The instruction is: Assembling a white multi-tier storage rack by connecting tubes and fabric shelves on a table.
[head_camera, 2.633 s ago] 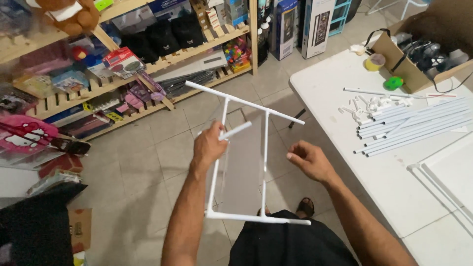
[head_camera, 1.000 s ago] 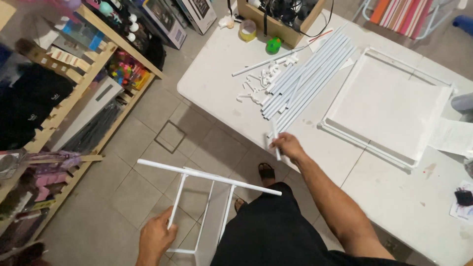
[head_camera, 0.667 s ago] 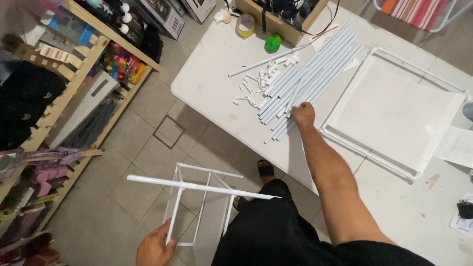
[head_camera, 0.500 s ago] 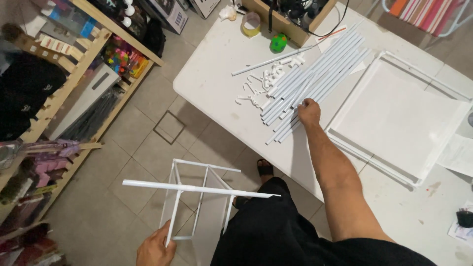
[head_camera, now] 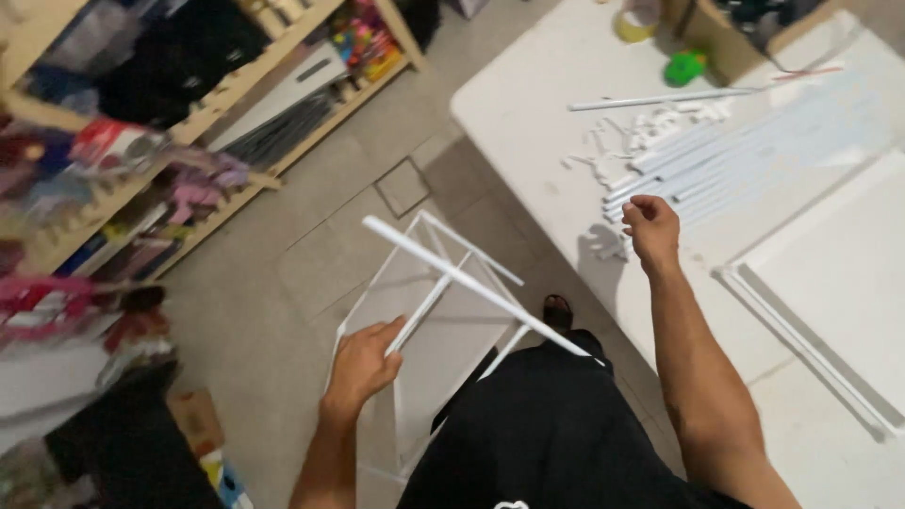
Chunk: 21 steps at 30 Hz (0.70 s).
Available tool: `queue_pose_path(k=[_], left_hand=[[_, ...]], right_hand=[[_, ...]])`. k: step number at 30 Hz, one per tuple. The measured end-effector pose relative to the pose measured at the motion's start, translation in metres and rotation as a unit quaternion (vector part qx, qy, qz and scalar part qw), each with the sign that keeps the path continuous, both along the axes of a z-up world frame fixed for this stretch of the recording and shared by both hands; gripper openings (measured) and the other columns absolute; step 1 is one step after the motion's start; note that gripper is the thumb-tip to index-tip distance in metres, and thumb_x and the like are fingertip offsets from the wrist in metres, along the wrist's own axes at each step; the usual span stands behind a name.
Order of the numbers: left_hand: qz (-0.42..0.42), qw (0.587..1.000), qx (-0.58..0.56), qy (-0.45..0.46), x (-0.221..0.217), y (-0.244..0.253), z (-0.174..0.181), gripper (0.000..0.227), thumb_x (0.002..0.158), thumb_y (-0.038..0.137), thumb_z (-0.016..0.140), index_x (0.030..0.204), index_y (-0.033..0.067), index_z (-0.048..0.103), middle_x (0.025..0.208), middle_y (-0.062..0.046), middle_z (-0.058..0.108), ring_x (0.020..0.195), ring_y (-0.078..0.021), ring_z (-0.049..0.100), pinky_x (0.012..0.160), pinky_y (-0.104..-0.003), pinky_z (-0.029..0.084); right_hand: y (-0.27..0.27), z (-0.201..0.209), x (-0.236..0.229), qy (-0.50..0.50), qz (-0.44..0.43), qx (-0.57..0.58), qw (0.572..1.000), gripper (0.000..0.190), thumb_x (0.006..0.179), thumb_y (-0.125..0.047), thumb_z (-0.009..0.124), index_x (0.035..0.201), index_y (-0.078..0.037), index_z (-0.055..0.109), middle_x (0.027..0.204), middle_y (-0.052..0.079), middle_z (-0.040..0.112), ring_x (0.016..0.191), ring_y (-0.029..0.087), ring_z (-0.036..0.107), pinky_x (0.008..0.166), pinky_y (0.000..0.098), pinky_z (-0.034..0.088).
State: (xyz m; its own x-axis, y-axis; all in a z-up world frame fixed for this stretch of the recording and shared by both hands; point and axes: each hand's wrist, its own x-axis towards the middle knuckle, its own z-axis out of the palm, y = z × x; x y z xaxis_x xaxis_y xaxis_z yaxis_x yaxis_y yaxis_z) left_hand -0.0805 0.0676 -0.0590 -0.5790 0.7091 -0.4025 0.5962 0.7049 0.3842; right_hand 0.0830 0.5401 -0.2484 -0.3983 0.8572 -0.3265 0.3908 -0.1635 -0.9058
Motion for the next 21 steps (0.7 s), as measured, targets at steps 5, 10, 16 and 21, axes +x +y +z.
queue_pose_path(k=[5,10,16,21], left_hand=[[-0.021,0.998,0.054,0.005,-0.003,-0.002,0.005,0.061,0.076,0.012,0.055,0.136,0.0142,0.067,0.1,-0.015,0.075,0.094,-0.0416,0.072,0.082,-0.051,0.058],[-0.061,0.993,0.079,0.057,0.007,-0.018,0.009,0.031,0.072,0.007,0.062,0.101,0.0103,0.072,0.082,-0.007,0.069,0.079,-0.0311,0.071,0.074,-0.042,0.058],[-0.162,0.977,0.133,0.048,0.021,-0.007,0.042,0.075,0.074,0.022,0.066,0.146,0.0095,0.05,0.158,-0.017,0.038,0.154,-0.0377,0.025,0.126,-0.046,0.013],[-0.183,0.956,0.227,-0.021,0.036,-0.036,0.053,0.065,0.066,0.018,0.068,0.129,0.0045,0.061,0.15,-0.01,0.052,0.157,-0.0297,0.022,0.132,-0.047,-0.002]], right_hand=[[-0.145,0.152,-0.076,0.176,0.276,0.035,0.944,0.037,0.099,-0.014,0.069,0.131,0.003,0.063,0.122,0.031,0.066,0.118,0.043,0.064,0.101,0.0537,0.052],[-0.256,0.209,-0.124,0.116,0.486,0.017,0.866,0.035,0.103,-0.031,0.059,0.119,-0.001,0.065,0.088,0.017,0.068,0.089,0.027,0.064,0.078,0.0466,0.052],[-0.356,0.238,-0.08,0.236,0.544,0.016,0.805,0.031,0.106,-0.028,0.058,0.085,-0.005,0.061,0.07,0.009,0.057,0.072,0.019,0.056,0.073,0.0324,0.053],[-0.361,0.237,-0.061,0.269,0.647,-0.11,0.705,0.035,0.108,-0.032,0.049,0.084,-0.009,0.062,0.059,-0.003,0.052,0.059,0.008,0.045,0.053,0.0261,0.043]])
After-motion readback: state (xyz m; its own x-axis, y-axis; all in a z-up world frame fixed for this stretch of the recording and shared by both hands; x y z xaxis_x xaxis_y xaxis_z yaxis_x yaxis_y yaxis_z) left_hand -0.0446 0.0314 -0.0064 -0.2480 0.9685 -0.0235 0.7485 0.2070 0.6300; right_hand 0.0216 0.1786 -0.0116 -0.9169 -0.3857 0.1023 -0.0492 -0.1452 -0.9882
